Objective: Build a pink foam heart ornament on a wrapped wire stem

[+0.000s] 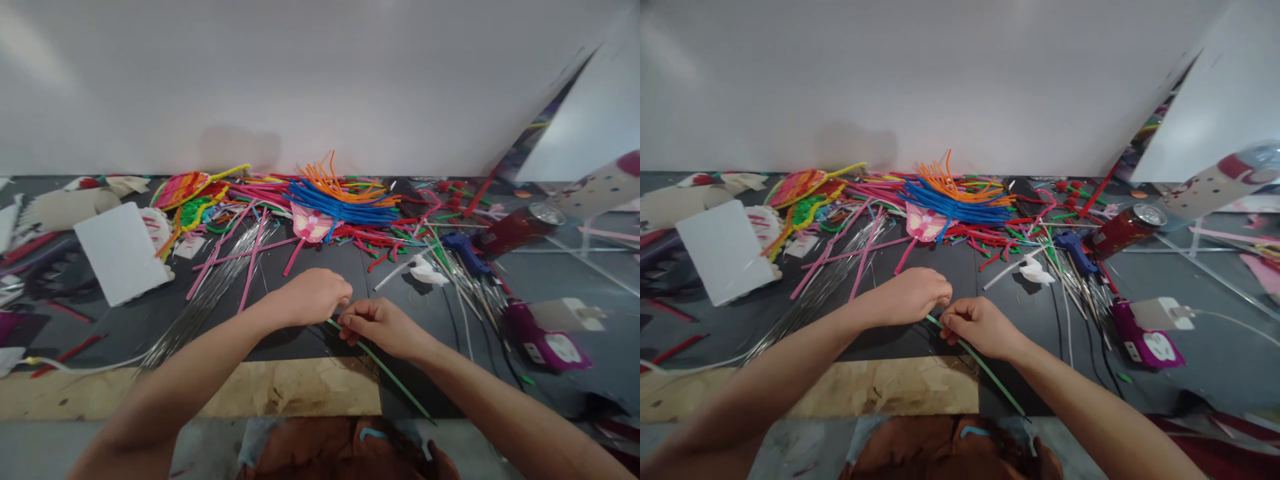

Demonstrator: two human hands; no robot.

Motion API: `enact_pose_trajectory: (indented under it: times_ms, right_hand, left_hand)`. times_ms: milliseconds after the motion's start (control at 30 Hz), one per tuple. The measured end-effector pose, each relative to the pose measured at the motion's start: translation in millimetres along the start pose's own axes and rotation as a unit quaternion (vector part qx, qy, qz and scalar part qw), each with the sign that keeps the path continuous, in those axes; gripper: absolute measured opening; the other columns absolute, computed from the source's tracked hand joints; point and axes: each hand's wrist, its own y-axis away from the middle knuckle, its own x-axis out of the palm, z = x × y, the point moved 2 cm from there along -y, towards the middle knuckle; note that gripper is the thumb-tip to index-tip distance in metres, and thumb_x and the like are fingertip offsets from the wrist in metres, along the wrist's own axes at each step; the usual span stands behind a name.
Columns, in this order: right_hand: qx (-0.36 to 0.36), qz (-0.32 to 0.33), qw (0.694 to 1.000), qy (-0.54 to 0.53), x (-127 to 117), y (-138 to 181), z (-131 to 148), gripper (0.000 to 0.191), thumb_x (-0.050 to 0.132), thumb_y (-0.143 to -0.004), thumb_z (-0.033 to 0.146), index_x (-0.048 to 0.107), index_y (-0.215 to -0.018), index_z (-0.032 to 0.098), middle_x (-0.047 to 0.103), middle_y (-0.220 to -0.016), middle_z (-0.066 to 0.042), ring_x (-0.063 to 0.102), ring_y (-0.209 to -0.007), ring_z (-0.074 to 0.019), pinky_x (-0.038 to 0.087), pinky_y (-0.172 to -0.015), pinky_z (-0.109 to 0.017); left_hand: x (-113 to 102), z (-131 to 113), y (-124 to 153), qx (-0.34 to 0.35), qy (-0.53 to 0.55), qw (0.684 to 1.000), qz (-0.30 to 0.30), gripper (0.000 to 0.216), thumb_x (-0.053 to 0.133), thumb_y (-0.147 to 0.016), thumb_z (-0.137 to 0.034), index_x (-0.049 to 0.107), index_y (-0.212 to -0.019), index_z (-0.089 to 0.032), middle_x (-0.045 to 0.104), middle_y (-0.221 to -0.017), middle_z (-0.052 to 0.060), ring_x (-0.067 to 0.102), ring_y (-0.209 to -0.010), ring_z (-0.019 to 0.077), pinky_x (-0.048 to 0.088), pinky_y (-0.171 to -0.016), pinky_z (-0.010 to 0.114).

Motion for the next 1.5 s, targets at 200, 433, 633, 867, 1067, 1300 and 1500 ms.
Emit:
enact_pose_trajectory:
  times_ms: [200,433,633,867,1067,1300,1500]
  right_hand:
    - [-0.049,-0.053,0.985,0.156,-7,13,1,0.026,0.05,-0.086,0.03,0.067,-0.101,0.017,0.072,-0.087,-0.004,0.066,-0.073,-0.0155,0.049,-0.066,-0.025]
    - [-0.063,-0.101,0.963,0.242,-9,21,-4,0.027,0.045,-0.087,0.024,0.069,-0.099,0.02,0.073,-0.079,-0.001,0.066,-0.066,-0.0139,0.046,-0.058,-0.022]
    - [-0.061,-0.104,0.966,0.23,-10,17,-4,0.026,0.045,-0.086,0.024,0.071,-0.085,0.019,0.07,-0.067,0.001,0.06,-0.057,-0.0116,0.043,-0.054,-0.02]
    - [-0.062,-0.103,0.965,0.233,-9,17,-3,0.027,0.044,-0.086,0.024,0.07,-0.082,0.019,0.068,-0.066,0.001,0.058,-0.055,-0.011,0.04,-0.052,-0.02]
    - [-0.063,-0.101,0.963,0.242,-7,17,-2,0.026,0.044,-0.085,0.021,0.071,-0.086,0.02,0.071,-0.07,0.001,0.06,-0.056,-0.0113,0.041,-0.051,-0.02]
    - [-0.119,-0.145,0.926,0.329,-14,26,-6,0.023,0.054,-0.084,0.029,0.068,-0.101,0.021,0.073,-0.088,-0.004,0.066,-0.074,-0.016,0.049,-0.065,-0.024]
    - [-0.119,-0.177,0.892,0.399,-14,36,-11,0.022,0.063,-0.08,0.029,0.067,-0.099,0.02,0.071,-0.078,-0.003,0.065,-0.066,-0.0157,0.047,-0.06,-0.024]
  left_hand:
    - [0,15,1,-0.018,0.029,0.999,-0.003,0.019,0.045,-0.082,-0.014,0.064,-0.079,-0.018,0.067,-0.08,0.004,0.06,-0.077,0.017,0.04,-0.067,0.025]
    - [0,22,0,-0.039,0.059,0.997,0.022,0.021,0.044,-0.085,-0.018,0.065,-0.08,-0.019,0.068,-0.08,0.002,0.06,-0.078,0.0161,0.039,-0.067,0.024]
    - [0,21,1,0.006,0.049,0.998,0.023,0.018,0.051,-0.084,-0.028,0.067,-0.08,-0.023,0.066,-0.078,0.0,0.06,-0.076,0.0154,0.037,-0.065,0.024]
    - [-4,12,-2,0.021,0.032,0.998,0.052,0.017,0.052,-0.083,-0.023,0.066,-0.074,-0.021,0.07,-0.077,-0.002,0.061,-0.077,0.0147,0.032,-0.065,0.027]
    - [-2,9,-4,0.012,0.048,0.997,0.053,0.017,0.051,-0.081,-0.019,0.064,-0.07,-0.02,0.07,-0.076,-0.002,0.061,-0.076,0.0141,0.028,-0.07,0.03]
    - [0,11,-2,0.02,0.025,0.998,0.048,0.018,0.049,-0.081,-0.017,0.063,-0.069,-0.019,0.069,-0.074,-0.001,0.057,-0.072,0.0138,0.023,-0.07,0.032]
    - [0,16,-5,-0.003,0.04,0.998,0.052,0.019,0.047,-0.081,-0.018,0.063,-0.069,-0.019,0.069,-0.076,-0.001,0.058,-0.074,0.0141,0.023,-0.072,0.033]
